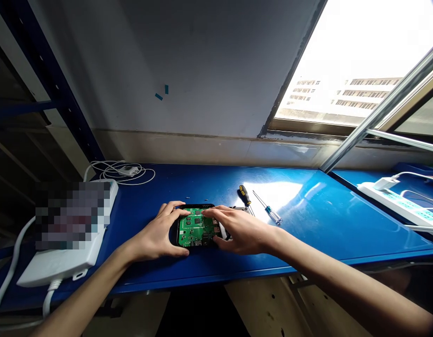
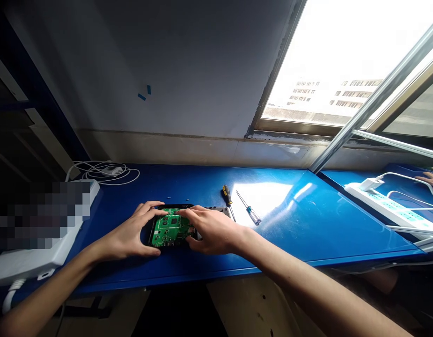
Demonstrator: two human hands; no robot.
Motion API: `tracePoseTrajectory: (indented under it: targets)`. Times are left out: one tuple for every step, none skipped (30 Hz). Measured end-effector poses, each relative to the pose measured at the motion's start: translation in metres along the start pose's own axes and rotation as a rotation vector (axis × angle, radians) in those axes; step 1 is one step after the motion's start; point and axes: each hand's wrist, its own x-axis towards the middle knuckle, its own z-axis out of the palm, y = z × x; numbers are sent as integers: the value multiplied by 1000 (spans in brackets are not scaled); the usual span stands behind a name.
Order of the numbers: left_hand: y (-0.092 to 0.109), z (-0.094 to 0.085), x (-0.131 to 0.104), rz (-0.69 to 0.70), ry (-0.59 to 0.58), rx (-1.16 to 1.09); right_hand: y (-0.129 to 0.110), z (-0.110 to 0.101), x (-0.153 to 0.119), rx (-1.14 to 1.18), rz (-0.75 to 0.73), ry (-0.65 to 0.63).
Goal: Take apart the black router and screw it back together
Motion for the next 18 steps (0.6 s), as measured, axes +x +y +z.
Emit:
tracePoseTrajectory:
  targets:
    - [1,-1,0,-8,-4,-2,1,2,-3,-4,-3,24]
    - [2,-1,0,-12,-8,-5,3,4,-6,-5,-5,54]
    - [3,-2,0,-15,-9,-7,6,5,-10,-8,0,89]
    - [4,-2,-1,-15,-8,-8,10,5,-15,-13,16,122]
    - [5,-2,-1,-14,-5,-8,15,4,-20,-14,37,147]
    - [5,-3,-1,-9,-1,-6,21,2,-25,-13,72,158]
    - [5,-3,-2,-2,4,-4,27,-2,-31,-8,110,151]
    - [5,-3,-2,5,7,-2,34,-5,-37,-2,140,130]
    - [4,-2,-3,12,8,-2,40,-9,-42,11,155,77]
    - [3,-2,-3,16,6,-1,46,-13,-47,23,166,27]
    - [2,-1,-4,16,2,1,52,-16,-52,36,183,-26]
    - [1,-1,-4,13,-4,6,56,-19,-56,48,200,-61]
    - [0,0,-4,8,-10,12,60,-20,-58,58,219,-90]
    - [-1,0,-4,5,-14,18,62,-21,-60,63,242,-112]
    - [-1,0,-5,4,-16,25,63,-21,-61,66,261,-125]
    - [-1,0,-5,3,-21,30,64,-20,-61,67,275,-134]
    - [-1,0,-5,2,-28,35,64,-18,-61,68,283,-132]
    - [0,-1,-5,1,-36,40,63,-17,-61,73,287,-120]
